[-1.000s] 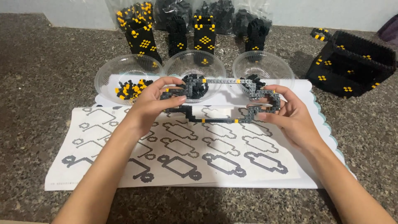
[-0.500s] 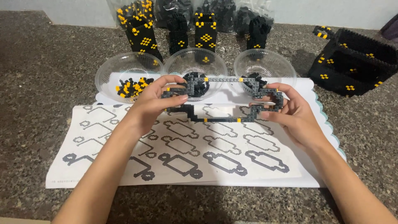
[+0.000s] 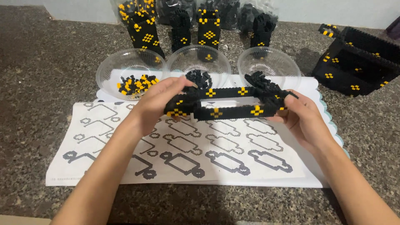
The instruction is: Assembling a structure using small interlocking plastic building blocks, including searching through bags for pieces and following a pattern.
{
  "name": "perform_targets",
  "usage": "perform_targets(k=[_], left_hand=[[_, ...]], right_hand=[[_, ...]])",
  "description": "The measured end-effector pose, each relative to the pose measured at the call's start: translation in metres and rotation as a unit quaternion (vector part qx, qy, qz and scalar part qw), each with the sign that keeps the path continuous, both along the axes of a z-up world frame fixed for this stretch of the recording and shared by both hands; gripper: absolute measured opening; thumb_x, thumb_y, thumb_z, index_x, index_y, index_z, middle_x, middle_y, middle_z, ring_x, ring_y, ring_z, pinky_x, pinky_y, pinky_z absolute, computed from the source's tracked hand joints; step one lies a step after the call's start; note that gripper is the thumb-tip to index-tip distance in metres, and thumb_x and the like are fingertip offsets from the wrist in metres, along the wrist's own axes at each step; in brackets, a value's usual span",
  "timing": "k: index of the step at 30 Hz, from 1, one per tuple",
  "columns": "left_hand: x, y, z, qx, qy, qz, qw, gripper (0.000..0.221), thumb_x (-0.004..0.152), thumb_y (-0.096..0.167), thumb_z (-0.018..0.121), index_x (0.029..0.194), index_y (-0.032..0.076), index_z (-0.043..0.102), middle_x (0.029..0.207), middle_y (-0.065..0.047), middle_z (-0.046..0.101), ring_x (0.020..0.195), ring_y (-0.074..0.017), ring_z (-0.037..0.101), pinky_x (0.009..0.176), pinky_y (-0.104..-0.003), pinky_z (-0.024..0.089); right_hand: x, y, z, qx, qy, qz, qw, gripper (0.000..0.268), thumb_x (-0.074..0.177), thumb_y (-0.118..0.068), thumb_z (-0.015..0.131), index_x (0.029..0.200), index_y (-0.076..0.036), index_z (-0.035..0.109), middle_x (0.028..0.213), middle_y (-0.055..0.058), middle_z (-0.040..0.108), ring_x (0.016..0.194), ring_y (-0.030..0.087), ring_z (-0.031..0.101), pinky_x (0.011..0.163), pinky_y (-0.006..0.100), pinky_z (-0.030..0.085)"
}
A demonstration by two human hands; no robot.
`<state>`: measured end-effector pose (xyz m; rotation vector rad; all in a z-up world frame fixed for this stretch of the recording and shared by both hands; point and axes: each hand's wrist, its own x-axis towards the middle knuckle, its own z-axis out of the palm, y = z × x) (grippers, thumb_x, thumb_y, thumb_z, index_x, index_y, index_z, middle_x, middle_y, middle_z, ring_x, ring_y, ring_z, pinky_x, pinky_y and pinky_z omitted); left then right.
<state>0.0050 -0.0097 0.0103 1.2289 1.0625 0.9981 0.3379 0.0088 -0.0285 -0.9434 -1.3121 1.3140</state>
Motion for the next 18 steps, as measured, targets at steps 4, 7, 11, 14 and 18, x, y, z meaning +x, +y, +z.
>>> perform_targets(k=[4,7,11,14,18], left_hand=[[0.002,-0.014,0.024,0.005,0.046,-0.074,0.996,0.072,0.07,0.044,0.058,0.13,0.007,0.048,0.081,-0.019,0.067,0.069,-0.0222,0.063,0.056,-0.031,0.05],[0.003,-0.018,0.034,0.01,0.085,-0.079,0.993,0.072,0.065,0.041,0.059,0.13,0.014,0.05,0.091,-0.019,0.069,0.07,-0.0191,0.064,0.058,-0.029,0.051],[0.001,-0.017,0.032,0.059,0.085,-0.061,0.993,0.059,0.064,0.032,0.063,0.12,0.015,0.057,0.126,-0.011,0.058,0.071,-0.0139,0.065,0.055,-0.025,0.049],[0.001,-0.017,0.031,0.082,0.093,-0.055,0.991,0.056,0.063,0.032,0.062,0.116,0.017,0.06,0.138,-0.007,0.05,0.088,-0.0123,0.062,0.057,-0.026,0.05],[-0.001,-0.015,0.029,0.086,0.075,-0.058,0.992,0.052,0.065,0.03,0.064,0.115,0.016,0.061,0.135,-0.009,0.053,0.061,-0.0111,0.06,0.057,-0.025,0.05]], right_hand=[[-0.001,-0.002,0.007,-0.017,0.018,0.006,1.0,0.048,0.083,-0.042,0.061,0.103,0.001,0.058,0.089,0.014,0.062,0.075,0.028,0.069,0.07,0.032,0.059],[0.002,-0.001,0.006,-0.023,0.022,0.022,0.999,0.06,0.081,-0.043,0.06,0.114,0.006,0.055,0.101,0.023,0.066,0.083,0.033,0.067,0.072,0.034,0.058],[0.001,-0.003,0.009,0.01,0.02,0.041,0.999,0.068,0.073,-0.048,0.069,0.114,0.003,0.053,0.101,0.018,0.066,0.079,0.028,0.068,0.065,0.031,0.058],[0.007,-0.001,0.003,0.02,0.047,0.049,0.997,0.052,0.072,-0.047,0.075,0.085,-0.006,0.046,0.083,0.014,0.061,0.077,0.026,0.067,0.069,0.041,0.062],[0.008,-0.001,0.005,0.025,0.043,0.047,0.998,0.05,0.072,-0.047,0.075,0.081,-0.009,0.043,0.074,0.006,0.051,0.069,0.016,0.059,0.072,0.044,0.062]])
